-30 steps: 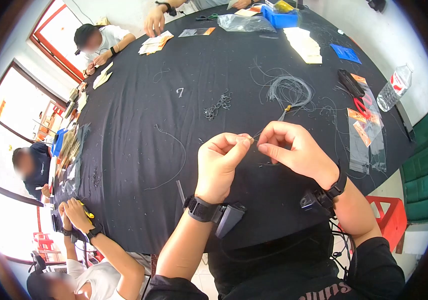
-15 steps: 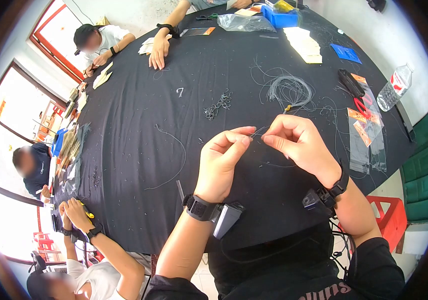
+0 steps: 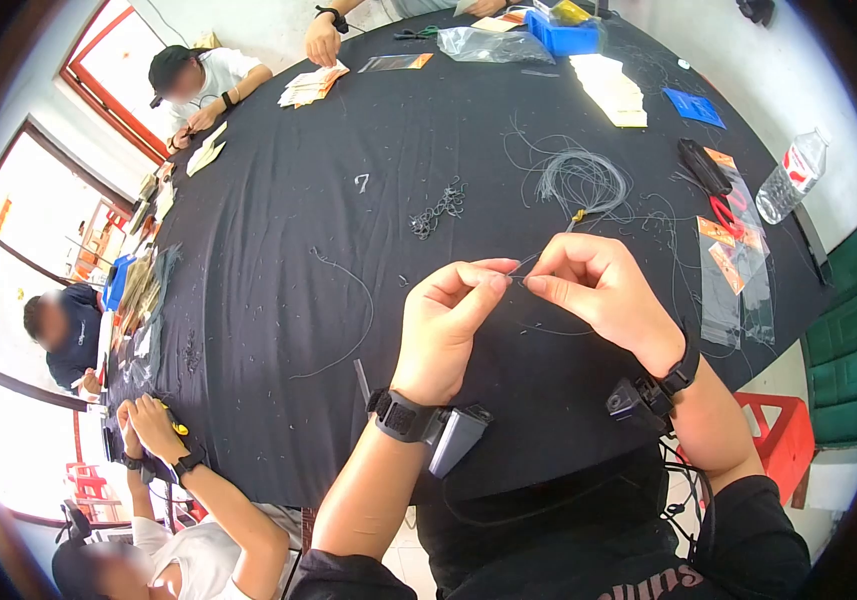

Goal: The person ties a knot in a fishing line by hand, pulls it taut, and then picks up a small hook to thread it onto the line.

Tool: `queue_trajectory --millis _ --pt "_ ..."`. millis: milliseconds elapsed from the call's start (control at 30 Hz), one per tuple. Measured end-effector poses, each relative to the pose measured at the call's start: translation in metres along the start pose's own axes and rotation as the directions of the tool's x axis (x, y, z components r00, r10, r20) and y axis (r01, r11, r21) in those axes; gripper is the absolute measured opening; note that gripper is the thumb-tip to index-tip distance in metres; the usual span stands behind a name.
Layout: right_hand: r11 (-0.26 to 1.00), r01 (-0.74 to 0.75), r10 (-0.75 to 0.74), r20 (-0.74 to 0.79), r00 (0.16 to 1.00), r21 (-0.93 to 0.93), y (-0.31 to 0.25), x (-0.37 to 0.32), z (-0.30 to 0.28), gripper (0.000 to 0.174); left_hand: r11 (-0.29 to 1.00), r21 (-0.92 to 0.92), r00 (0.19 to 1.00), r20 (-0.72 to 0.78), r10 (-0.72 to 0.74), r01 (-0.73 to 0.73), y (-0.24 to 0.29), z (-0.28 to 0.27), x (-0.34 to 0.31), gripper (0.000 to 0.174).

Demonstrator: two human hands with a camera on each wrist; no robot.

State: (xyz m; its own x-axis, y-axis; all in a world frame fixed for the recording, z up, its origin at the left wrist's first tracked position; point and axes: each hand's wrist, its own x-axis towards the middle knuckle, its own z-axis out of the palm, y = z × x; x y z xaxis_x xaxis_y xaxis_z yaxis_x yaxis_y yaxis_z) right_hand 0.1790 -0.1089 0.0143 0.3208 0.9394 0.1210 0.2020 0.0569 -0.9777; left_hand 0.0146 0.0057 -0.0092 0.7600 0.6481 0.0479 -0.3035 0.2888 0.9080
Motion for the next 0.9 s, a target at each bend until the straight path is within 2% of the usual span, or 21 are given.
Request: queue_trajectory --millis 433,600,700,900 --pt "1.0 0.018 -0.018 -0.003 1.0 0.009 -0.002 0.0 -0.0006 0.01 0.997 0.071 0.999 -0.053 0.01 -0.007 -0.0007 0.0017 -0.0003 0.003" --pt "0.997 0.021 -0.023 -0.025 0.999 -0.07 -0.0043 -0.0009 -0.0022 0.009 0.955 0.296 0.995 -0.093 0.045 -0.015 0.0038 0.0072 -0.0012 0.005" --pt "0.979 0.084 -0.098 -0.068 0.993 -0.184 -0.0081 -0.0015 -0.0034 0.007 0.915 0.404 0.993 -0.098 0.073 -0.027 0.0062 0.0088 -0.0013 0.005" --pt "0.949 0.141 -0.175 -0.1 0.979 -0.283 -0.0049 -0.0008 -0.0091 0.008 0.815 0.57 0.985 -0.05 0.164 -0.107 0.0067 0.0087 -0.0003 0.005"
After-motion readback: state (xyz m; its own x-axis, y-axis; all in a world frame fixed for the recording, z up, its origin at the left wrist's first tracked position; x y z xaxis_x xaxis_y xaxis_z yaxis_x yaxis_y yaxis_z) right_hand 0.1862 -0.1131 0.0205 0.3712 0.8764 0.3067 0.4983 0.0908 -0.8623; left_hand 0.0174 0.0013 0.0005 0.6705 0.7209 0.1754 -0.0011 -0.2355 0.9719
